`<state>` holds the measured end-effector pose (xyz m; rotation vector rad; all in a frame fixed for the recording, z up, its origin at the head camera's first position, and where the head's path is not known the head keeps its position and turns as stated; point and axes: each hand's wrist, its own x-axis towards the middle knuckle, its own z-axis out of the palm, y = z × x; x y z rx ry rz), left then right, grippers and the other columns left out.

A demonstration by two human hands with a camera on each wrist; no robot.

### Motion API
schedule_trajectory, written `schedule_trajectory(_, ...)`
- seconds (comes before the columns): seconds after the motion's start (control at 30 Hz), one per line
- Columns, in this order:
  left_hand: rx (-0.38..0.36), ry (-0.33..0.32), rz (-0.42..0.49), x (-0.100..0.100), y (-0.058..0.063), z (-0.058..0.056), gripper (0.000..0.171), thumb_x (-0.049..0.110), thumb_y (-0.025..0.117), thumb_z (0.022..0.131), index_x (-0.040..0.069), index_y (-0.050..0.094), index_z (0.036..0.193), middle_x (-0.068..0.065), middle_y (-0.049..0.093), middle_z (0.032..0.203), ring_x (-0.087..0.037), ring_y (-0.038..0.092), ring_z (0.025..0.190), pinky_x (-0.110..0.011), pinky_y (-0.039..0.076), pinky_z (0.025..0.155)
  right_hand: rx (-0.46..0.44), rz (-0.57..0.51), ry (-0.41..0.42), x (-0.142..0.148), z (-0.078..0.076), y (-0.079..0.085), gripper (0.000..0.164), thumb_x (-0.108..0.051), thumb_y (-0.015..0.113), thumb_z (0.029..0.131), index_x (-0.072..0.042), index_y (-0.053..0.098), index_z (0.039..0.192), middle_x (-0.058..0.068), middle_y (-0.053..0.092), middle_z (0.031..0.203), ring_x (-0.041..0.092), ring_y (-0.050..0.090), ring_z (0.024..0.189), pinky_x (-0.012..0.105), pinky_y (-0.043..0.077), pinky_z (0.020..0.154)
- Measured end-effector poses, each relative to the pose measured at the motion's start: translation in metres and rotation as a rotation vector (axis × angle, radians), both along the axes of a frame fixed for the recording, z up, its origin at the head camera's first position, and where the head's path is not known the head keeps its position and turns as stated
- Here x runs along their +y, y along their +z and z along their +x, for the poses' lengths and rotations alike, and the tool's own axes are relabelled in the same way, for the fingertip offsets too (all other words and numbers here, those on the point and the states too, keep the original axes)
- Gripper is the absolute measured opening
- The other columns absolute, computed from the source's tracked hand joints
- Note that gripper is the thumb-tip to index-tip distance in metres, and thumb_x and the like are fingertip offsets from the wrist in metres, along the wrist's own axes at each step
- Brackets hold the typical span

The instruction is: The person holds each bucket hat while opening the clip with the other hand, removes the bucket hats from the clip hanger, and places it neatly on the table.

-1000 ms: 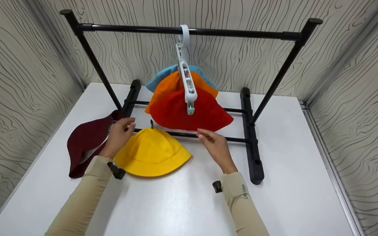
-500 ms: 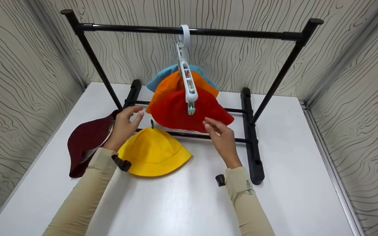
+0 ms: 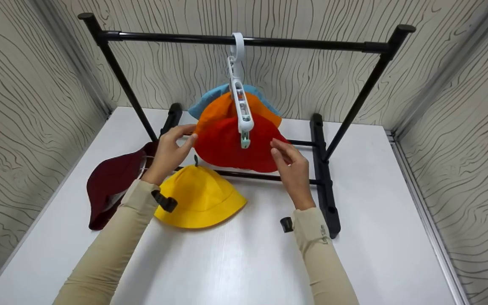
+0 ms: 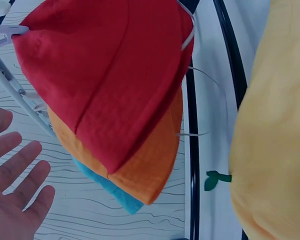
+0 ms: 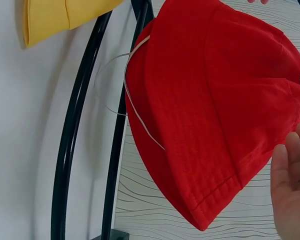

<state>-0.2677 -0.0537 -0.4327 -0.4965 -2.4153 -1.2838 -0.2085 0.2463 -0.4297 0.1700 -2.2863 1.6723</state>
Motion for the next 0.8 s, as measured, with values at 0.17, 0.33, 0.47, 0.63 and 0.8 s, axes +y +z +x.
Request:
schedule_trajectory(0.17,-0.003,-0.032,0.003,0.01,0.012,-0.001,0.038,0.026,0.058,0.097,0.004,0.06,0.127,-0.007,0.063,0.126,-0.022,0.055,0.116,-0.03,0.045,0.104,0.02,-0.027,-0.008,-0.006,0.003,0.015,0.039,-0.013,0.057,0.097,-0.002,0.055,0.134,0.012,0.056,0.134,0.001,0.054,0.114,0.01,0.045,0.093)
schedule_trajectory(0.33,0.009,-0.052,-0.026,0.02,0.025,-0.003,0.038,0.027,0.058,0.097,0.006,0.059,0.129,-0.005,0.061,0.13,-0.02,0.053,0.119,-0.029,0.042,0.107,0.041,-0.01,-0.024,-0.002,-0.008,0.011,0.04,-0.017,0.057,0.097,-0.008,0.054,0.136,0.007,0.054,0.137,0.003,0.052,0.116,0.009,0.043,0.095)
schedule_trajectory(0.47,0.005,-0.063,-0.063,0.027,0.034,-0.004,0.039,0.028,0.057,0.097,0.008,0.059,0.13,-0.004,0.061,0.131,-0.02,0.052,0.121,-0.03,0.04,0.108,0.032,0.026,-0.035,0.0,-0.018,0.005,0.042,-0.025,0.057,0.097,-0.013,0.054,0.137,0.005,0.053,0.139,0.007,0.057,0.116,0.012,0.044,0.096)
schedule_trajectory(0.63,0.017,-0.082,-0.096,0.033,0.042,-0.005,0.039,0.028,0.058,0.097,0.009,0.058,0.131,-0.004,0.061,0.131,-0.019,0.052,0.118,-0.028,0.041,0.107,-0.015,0.061,-0.029,0.0,-0.023,0.008,0.047,-0.035,0.055,0.097,-0.017,0.05,0.141,0.004,0.049,0.144,0.019,0.055,0.125,0.025,0.045,0.101)
schedule_trajectory(0.8,0.022,-0.102,-0.097,0.04,0.049,-0.007,0.041,0.028,0.058,0.096,0.008,0.056,0.133,-0.004,0.059,0.133,-0.018,0.051,0.119,-0.024,0.04,0.107,-0.061,0.062,-0.019,-0.001,-0.028,0.015,0.048,-0.034,0.053,0.098,-0.017,0.047,0.143,0.004,0.047,0.146,0.023,0.052,0.129,0.03,0.044,0.102)
